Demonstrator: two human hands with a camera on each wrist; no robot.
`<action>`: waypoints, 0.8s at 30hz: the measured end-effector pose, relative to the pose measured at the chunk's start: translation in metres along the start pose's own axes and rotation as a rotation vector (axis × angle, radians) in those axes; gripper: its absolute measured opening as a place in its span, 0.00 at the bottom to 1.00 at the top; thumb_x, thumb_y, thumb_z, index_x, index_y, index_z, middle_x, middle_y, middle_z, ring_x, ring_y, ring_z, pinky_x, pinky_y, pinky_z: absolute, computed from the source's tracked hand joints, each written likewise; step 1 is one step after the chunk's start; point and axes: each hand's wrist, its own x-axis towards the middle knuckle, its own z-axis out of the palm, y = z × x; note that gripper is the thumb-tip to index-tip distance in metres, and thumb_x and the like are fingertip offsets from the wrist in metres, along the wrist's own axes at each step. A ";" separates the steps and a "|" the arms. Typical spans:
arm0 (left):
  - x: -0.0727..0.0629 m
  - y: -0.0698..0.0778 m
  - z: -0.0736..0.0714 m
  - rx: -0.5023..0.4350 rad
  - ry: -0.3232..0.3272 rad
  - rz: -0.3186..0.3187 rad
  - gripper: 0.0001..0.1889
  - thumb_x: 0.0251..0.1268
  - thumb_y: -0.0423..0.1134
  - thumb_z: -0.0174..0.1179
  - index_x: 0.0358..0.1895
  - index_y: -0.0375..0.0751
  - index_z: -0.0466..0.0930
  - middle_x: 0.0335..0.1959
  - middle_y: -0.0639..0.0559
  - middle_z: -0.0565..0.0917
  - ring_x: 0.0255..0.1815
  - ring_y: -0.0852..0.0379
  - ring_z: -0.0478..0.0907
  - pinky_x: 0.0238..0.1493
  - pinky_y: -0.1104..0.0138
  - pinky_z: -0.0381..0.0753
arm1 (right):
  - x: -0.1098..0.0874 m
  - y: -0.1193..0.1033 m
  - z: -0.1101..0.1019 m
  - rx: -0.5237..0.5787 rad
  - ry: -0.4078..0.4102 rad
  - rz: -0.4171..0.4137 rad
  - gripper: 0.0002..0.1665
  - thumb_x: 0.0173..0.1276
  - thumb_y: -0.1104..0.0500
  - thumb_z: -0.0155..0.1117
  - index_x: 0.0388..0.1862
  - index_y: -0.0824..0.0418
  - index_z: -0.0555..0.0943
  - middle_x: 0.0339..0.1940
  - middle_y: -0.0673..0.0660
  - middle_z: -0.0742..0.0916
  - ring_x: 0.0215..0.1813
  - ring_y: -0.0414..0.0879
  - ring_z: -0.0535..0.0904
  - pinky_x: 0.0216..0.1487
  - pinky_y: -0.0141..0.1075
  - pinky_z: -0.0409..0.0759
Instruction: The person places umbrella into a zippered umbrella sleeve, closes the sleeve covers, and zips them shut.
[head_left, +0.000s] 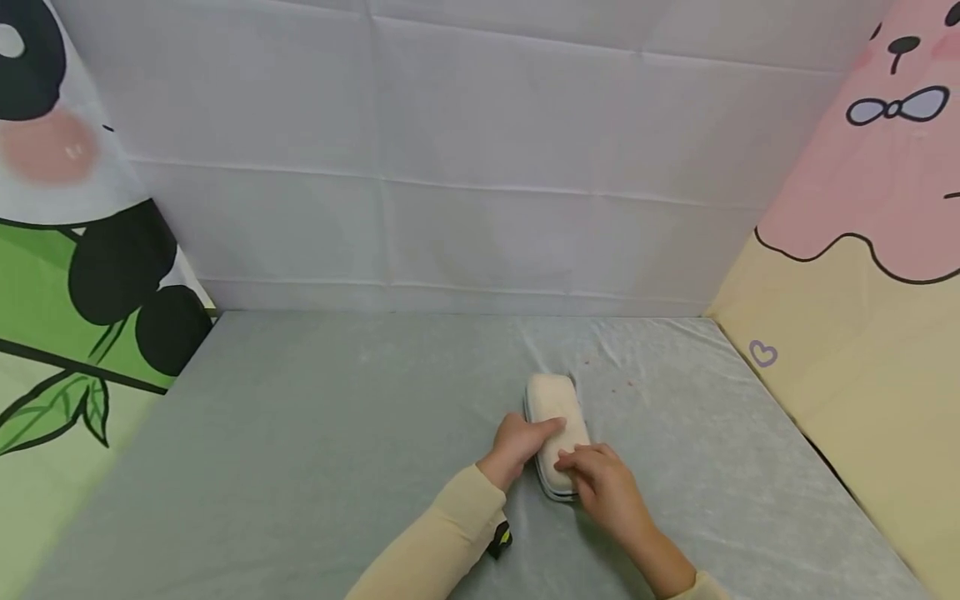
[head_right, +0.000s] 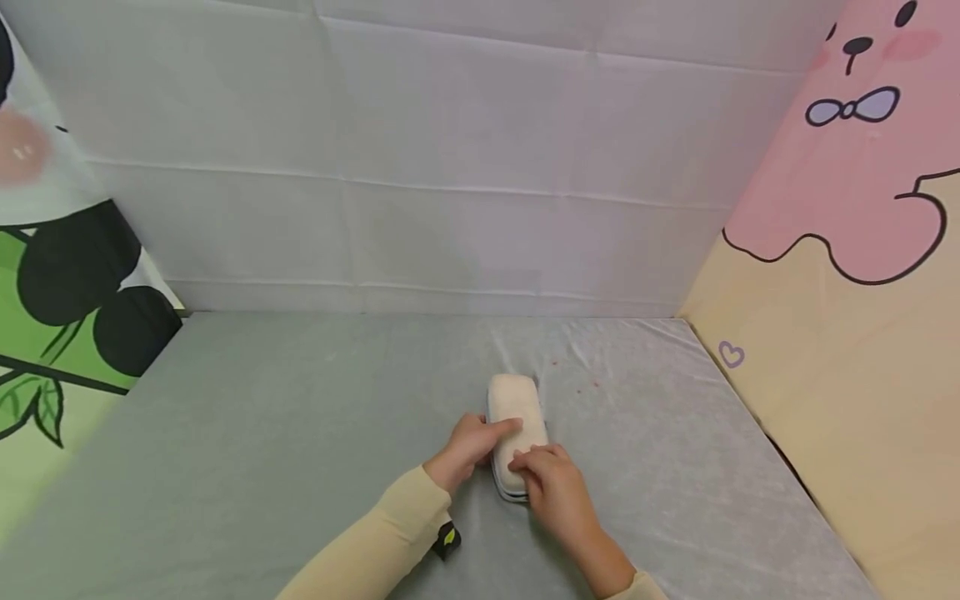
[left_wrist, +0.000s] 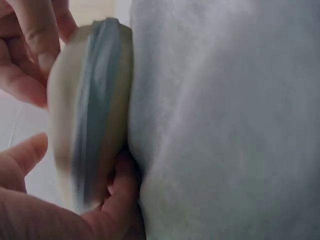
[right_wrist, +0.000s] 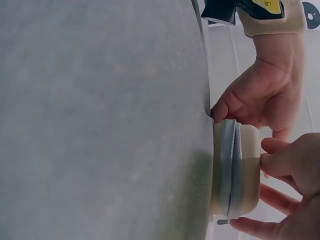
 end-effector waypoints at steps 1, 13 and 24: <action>0.001 0.000 0.001 -0.005 -0.002 0.003 0.33 0.51 0.50 0.68 0.50 0.24 0.70 0.44 0.39 0.76 0.43 0.48 0.74 0.45 0.56 0.75 | 0.000 0.000 0.000 -0.002 0.000 0.000 0.17 0.42 0.77 0.73 0.27 0.58 0.84 0.32 0.50 0.87 0.40 0.50 0.79 0.41 0.42 0.79; 0.002 -0.014 -0.008 -0.212 -0.162 -0.055 0.34 0.56 0.49 0.66 0.57 0.32 0.61 0.43 0.39 0.74 0.36 0.48 0.80 0.33 0.56 0.80 | 0.000 0.000 -0.012 0.087 -0.087 0.110 0.15 0.48 0.74 0.71 0.34 0.59 0.85 0.35 0.49 0.86 0.41 0.46 0.79 0.41 0.41 0.79; -0.004 -0.014 -0.028 -0.295 -0.238 -0.041 0.33 0.56 0.47 0.66 0.58 0.31 0.61 0.41 0.39 0.77 0.35 0.47 0.81 0.33 0.55 0.81 | 0.016 0.013 -0.034 0.102 0.003 0.382 0.10 0.59 0.73 0.63 0.36 0.61 0.83 0.31 0.49 0.86 0.35 0.46 0.82 0.35 0.39 0.79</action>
